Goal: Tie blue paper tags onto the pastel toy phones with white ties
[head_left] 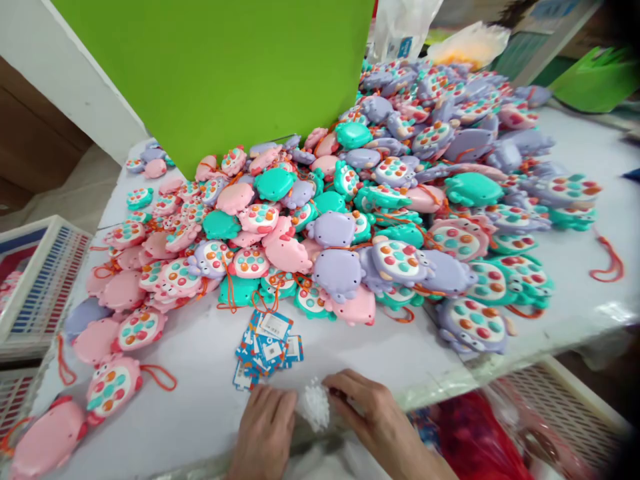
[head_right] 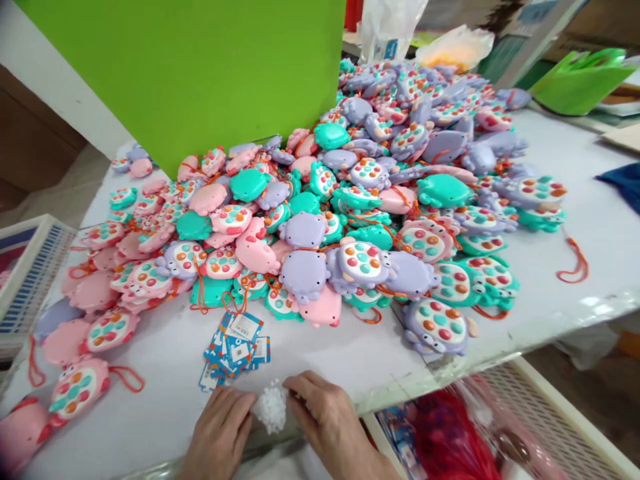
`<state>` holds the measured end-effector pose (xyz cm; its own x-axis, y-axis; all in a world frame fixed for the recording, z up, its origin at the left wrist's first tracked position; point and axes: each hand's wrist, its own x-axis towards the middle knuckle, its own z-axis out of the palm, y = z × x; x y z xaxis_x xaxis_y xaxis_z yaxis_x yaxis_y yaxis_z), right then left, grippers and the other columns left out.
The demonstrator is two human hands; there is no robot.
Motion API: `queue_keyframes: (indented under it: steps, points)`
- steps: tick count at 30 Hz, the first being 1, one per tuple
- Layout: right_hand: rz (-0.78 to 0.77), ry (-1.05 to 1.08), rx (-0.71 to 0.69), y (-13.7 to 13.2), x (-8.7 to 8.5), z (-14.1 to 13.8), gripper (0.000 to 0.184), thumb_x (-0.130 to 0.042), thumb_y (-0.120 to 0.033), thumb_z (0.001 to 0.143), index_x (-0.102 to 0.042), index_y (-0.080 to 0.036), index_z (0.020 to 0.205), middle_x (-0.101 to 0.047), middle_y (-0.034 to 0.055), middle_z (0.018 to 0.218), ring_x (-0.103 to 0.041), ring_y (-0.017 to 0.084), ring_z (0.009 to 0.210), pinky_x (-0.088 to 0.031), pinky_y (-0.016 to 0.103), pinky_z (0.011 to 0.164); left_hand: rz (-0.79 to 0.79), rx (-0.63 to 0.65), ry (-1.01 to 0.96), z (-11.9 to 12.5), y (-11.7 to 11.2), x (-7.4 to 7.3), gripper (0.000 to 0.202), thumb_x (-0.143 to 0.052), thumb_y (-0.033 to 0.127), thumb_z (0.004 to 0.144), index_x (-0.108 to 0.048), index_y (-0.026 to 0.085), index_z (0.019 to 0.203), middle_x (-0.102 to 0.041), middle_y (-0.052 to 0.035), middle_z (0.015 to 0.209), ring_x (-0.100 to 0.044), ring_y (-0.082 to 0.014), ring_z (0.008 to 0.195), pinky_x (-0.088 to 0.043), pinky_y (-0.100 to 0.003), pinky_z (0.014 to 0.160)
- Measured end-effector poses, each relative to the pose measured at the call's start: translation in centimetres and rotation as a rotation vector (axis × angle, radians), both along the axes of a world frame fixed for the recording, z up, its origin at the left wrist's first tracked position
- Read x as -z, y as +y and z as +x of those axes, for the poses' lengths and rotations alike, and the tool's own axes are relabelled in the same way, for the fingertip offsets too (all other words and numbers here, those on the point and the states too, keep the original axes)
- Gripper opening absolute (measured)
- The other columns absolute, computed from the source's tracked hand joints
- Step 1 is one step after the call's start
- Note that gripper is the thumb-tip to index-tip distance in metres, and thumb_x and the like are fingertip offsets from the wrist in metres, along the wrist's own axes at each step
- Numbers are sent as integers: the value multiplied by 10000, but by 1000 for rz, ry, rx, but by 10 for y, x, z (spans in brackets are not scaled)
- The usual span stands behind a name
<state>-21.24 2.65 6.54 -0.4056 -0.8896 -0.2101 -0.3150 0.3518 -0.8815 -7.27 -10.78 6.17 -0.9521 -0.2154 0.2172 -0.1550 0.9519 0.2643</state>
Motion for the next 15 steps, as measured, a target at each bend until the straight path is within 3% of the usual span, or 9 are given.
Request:
queue_keyframes:
  steps: [10, 13, 15]
  points:
    - [-29, 238, -81, -3, -3, 2, 243, -365, -221, 878, -575, -192, 758, -588, 28, 731, -571, 119, 634, -446, 199, 601, 50, -41, 12, 11, 1, 11, 300, -245, 181, 889, -533, 183, 804, -579, -20, 636, -535, -155, 570, -429, -258, 523]
    - [-29, 316, -16, 7, -7, -15, 220, -355, -216, 872, -558, -188, 791, -580, 29, 723, -562, 115, 606, -444, 200, 577, 64, -36, -17, 17, -1, 16, 351, -207, 216, 903, -540, 183, 797, -574, -24, 630, -533, -152, 555, -428, -250, 506]
    - [-44, 388, 106, 23, -14, -33, 174, -396, -240, 853, -552, -190, 797, -582, 28, 724, -559, 120, 601, -443, 200, 554, 70, -30, -36, 20, -2, 20, 373, -192, 226, 907, -549, 182, 809, -570, -22, 616, -534, -150, 545, -428, -245, 498]
